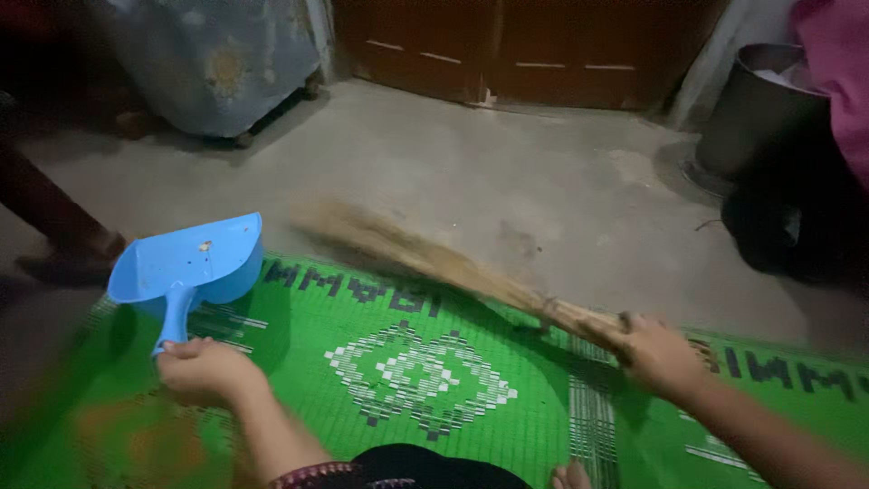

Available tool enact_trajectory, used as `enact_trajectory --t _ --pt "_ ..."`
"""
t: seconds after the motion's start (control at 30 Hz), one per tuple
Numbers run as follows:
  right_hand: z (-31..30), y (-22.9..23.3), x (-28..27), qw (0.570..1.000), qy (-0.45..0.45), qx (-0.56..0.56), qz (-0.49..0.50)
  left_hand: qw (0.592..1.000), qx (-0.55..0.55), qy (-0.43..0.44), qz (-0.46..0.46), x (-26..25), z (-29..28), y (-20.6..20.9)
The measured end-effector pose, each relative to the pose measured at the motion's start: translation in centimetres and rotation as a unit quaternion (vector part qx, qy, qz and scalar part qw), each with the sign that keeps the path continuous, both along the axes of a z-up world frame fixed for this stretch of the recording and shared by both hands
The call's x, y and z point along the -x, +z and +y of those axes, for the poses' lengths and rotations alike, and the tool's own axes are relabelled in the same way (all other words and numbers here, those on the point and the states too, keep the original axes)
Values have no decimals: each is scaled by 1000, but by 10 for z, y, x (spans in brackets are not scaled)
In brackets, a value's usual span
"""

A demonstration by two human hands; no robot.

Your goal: The person sweeps debris off a green floor mat using a broom made of sticks, then uses a blue dustpan to collect and remove the gathered material.

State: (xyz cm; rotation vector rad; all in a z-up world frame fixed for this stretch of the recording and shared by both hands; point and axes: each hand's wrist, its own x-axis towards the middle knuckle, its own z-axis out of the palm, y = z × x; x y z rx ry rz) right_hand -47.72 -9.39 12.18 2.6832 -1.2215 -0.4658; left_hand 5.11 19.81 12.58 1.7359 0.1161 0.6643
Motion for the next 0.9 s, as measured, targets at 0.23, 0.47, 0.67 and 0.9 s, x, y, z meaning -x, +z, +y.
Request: enact_trajectory --t 0.23,0.47,0.67,0.9 --pt "1 10 -23 992 10 99 83 998 49 -44 -19 48 -8 19" --pt "-15 17 15 983 -87 126 98 992 74 -104 -6 77 -37 25" --pt "-20 11 61 974 -221 46 1 982 90 -158 56 84 -64 15" --pt "0 12 118 978 -197 46 51 977 59 -194 59 77 -79 8"
